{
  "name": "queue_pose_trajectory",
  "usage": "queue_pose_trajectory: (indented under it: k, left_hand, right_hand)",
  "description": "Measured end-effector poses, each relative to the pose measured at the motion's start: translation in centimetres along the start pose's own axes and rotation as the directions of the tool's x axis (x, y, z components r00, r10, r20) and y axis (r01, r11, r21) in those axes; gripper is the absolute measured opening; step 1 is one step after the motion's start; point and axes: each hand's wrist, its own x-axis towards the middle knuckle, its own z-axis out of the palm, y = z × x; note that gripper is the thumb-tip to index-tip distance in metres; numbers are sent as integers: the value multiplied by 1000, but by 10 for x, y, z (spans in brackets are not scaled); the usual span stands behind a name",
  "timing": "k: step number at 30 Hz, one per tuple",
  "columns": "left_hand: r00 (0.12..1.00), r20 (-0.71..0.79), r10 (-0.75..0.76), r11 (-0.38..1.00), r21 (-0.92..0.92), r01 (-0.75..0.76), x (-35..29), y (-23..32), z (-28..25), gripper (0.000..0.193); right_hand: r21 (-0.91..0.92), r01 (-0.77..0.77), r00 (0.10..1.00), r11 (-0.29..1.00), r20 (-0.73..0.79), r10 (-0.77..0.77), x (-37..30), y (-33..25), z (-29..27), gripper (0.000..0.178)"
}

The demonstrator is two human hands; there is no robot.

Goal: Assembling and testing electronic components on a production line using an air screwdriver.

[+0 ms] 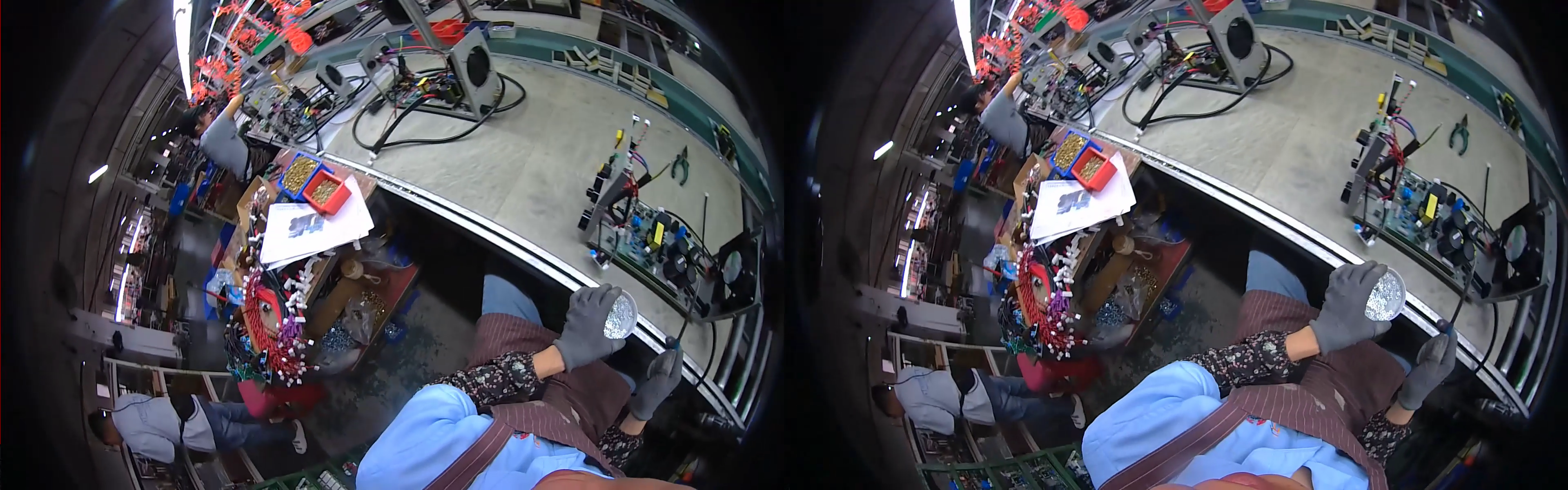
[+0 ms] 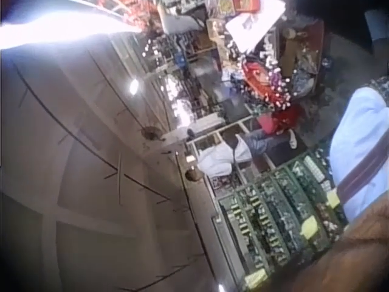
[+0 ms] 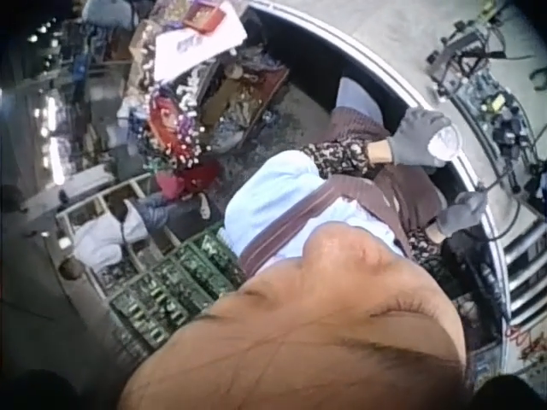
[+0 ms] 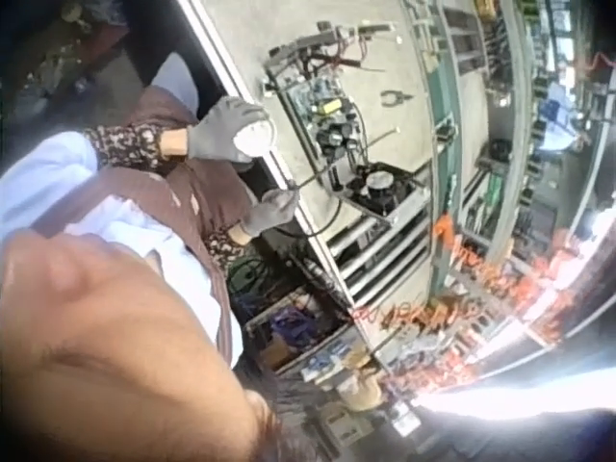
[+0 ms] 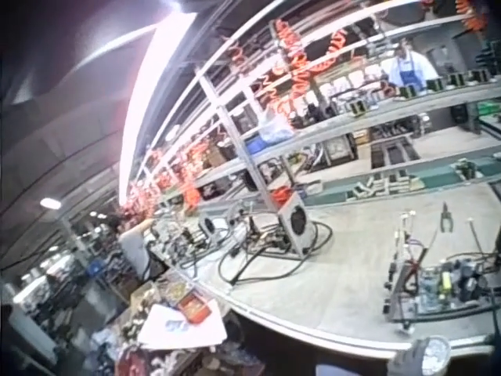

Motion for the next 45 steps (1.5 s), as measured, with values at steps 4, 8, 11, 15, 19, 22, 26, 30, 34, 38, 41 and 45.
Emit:
queue_pose_trajectory:
  k: [4, 8, 11, 15, 19, 22, 26, 30, 34, 38, 41, 45]
  left_hand:
    - [997, 70, 23, 997, -74, -18, -5, 9, -20, 82]
    - [984, 151, 91, 995, 14, -94, 14, 28, -36, 80]
    - [963, 135, 234, 972, -50, -229, 47, 58, -41, 77]
    - [946, 77, 314, 949, 3, -315, 108, 93, -18, 75]
    - [984, -46, 172, 969, -172, -177, 203, 108, 36, 74]
    - [982, -163, -94, 991, -107, 77, 291, 101, 65, 78]
    - [962, -225, -154, 988, -8, 156, 382, 94, 131, 79]
    - [974, -215, -68, 981, 163, 104, 453, 76, 186, 81]
    - [991, -113, -78, 965, 243, 103, 514, 57, 221, 84]
    - [992, -55, -112, 951, 284, 123, 543, 57, 262, 86]
    - [988, -3, -154, 921, 361, 145, 561, 43, 271, 92]
    - [992, 78, -100, 932, 358, 66, 561, 35, 274, 100]
  right_hand:
    - [-92, 2, 999, 996, -50, -7, 15, -16, 7, 26]
    - [-27, 4, 1000, 1000, -16, -5, 23, -31, 11, 24]
    - [-47, 236, 967, 971, -87, -239, 27, -40, -7, 24]
    - [-173, 312, 816, 934, -455, -356, 26, -44, -35, 28]
    - [-293, 173, 683, 940, -652, -329, 35, 4, -70, 32]
    - [-482, 70, 721, 873, -581, -378, 43, 17, -58, 35]
    - [-630, 23, 736, 777, -515, -439, 50, 36, -58, 37]
    - [-621, -138, 752, 771, -572, -326, 56, 28, -52, 43]
    - [-647, -179, 679, 741, -626, -383, 52, 39, -51, 45]
    - [-534, -330, 566, 778, -772, -290, 22, 100, -63, 47]
    - [-525, -270, 609, 807, -742, -280, 32, 102, -67, 53]
    - [-486, -230, 685, 843, -696, -214, 17, 78, -55, 60]
